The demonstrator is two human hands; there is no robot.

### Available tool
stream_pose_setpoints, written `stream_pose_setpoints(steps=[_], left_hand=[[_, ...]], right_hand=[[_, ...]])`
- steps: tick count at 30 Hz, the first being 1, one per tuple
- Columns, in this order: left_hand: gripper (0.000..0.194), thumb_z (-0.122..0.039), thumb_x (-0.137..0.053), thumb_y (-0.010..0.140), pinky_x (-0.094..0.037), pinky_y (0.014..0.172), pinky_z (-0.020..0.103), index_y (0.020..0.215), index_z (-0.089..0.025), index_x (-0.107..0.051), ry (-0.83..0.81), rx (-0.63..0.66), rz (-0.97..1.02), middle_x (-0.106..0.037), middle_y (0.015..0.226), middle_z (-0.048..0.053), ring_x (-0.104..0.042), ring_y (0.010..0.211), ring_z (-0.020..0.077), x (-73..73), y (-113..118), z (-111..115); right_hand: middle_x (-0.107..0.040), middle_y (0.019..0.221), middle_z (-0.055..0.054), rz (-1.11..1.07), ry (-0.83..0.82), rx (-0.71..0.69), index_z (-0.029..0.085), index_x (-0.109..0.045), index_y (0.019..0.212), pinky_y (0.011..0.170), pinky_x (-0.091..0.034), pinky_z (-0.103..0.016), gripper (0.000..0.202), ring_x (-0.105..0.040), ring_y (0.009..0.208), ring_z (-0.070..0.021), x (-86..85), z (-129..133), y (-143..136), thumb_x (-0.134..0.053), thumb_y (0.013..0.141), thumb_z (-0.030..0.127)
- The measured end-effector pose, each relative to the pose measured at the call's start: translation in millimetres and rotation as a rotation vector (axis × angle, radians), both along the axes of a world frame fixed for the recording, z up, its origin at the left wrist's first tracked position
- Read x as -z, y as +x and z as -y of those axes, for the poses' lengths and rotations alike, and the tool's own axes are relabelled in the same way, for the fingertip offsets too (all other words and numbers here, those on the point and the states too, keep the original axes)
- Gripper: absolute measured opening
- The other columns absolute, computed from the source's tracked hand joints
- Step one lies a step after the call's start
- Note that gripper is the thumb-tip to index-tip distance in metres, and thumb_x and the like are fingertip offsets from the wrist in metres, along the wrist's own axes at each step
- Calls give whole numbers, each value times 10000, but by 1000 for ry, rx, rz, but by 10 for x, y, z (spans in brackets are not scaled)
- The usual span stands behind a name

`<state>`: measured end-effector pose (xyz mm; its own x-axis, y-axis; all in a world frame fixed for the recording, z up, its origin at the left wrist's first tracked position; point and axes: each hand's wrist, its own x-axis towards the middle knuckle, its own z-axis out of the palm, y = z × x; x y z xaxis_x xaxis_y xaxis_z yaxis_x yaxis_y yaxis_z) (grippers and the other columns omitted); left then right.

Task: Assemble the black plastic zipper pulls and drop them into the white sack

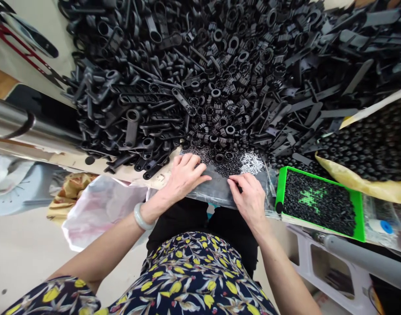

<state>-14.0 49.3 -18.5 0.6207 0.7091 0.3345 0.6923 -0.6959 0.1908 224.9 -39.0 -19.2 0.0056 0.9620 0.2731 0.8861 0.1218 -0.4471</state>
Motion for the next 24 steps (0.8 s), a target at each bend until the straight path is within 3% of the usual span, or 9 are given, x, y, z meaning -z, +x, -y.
stream_pose_setpoints(steps=[4,7,12,24], left_hand=[[174,-358,-641,1028,-342,850,419,921,-228,-686,74,-15,95,-684,948,61,-552,958,254,-63,40,-10],[213,-388,-657,1016,-331,838,429,881,-225,-676,64,-87,194,-686,891,46,-548,902,237,-73,217,187],[260,-462,-644,1009,-327,833,461,920,-221,-680,-64,-163,136,-677,926,68,-559,939,263,9,467,480],[190,-332,-621,1043,-316,848,427,924,-221,-719,-74,-150,158,-708,923,33,-565,935,215,39,464,441]], right_hand=[[-742,962,-41,79,20,30,241,-727,1020,820,-439,-356,188,-671,907,-204,26,-57,-56,-590,1066,361],[-740,952,-36,107,9,38,242,-723,997,802,-419,-352,194,-673,903,-199,10,-75,-93,-580,1070,351],[-737,946,-33,85,-45,45,242,-719,1022,787,-419,-341,186,-660,821,-182,-21,-113,-103,-594,1057,375],[-737,922,-25,45,83,-25,221,-732,1027,758,-452,-320,170,-649,756,-156,68,-59,-34,-605,1046,334]])
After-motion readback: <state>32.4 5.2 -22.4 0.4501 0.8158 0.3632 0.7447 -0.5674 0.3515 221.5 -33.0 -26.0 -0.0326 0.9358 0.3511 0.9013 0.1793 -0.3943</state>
